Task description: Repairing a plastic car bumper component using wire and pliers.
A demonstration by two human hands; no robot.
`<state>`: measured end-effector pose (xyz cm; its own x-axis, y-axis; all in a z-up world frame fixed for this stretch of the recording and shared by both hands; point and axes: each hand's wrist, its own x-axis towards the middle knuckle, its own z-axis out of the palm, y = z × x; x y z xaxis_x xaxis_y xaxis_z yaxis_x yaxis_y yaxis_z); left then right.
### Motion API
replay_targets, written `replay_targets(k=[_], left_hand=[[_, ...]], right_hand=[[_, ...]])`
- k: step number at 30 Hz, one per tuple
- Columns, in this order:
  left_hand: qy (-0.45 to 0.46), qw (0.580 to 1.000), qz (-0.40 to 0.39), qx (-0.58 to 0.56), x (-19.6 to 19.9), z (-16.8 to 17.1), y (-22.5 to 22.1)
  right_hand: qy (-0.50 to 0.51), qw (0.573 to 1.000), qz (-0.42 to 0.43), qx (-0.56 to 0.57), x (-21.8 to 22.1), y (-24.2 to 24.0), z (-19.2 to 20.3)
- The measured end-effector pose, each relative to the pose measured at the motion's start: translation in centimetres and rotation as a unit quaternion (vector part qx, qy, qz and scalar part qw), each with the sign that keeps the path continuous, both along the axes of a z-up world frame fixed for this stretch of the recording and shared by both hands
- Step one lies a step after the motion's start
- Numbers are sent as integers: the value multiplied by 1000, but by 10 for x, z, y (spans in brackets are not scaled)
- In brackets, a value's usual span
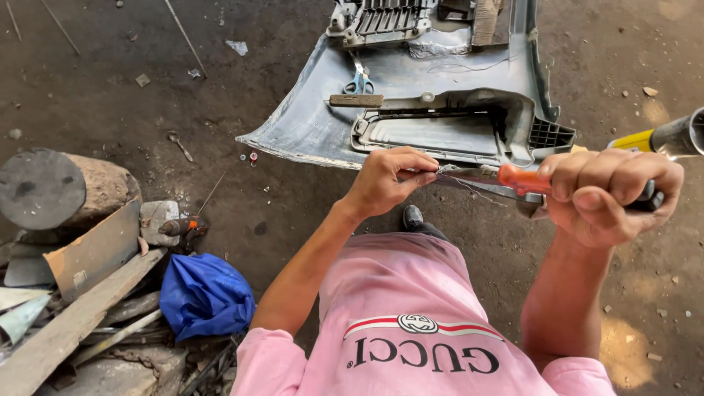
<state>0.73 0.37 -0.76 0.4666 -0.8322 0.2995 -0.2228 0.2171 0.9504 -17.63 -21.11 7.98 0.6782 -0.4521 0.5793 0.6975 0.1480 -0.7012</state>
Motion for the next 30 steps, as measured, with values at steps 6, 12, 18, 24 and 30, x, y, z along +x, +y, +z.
replay_targets(k=[6,12,18,24,30], left_hand=[[-26,998,45,22,-8,2,0],[-57,993,79,60,-9,17,7],[-107,983,-143,-36,-1,84,-36],[-62,965,-252,-37,-24,75,-91],[-99,960,-244,-93,-21,49,-106]], right_hand=[[-46,977,115,-171,28,3,39],[-61,954,217,-198,45,-2,50],[-71,927,305,-207,66,-4,59],[-124,876,396,-246,82,-10,62],[-129,865,374,-308,77,-29,50]])
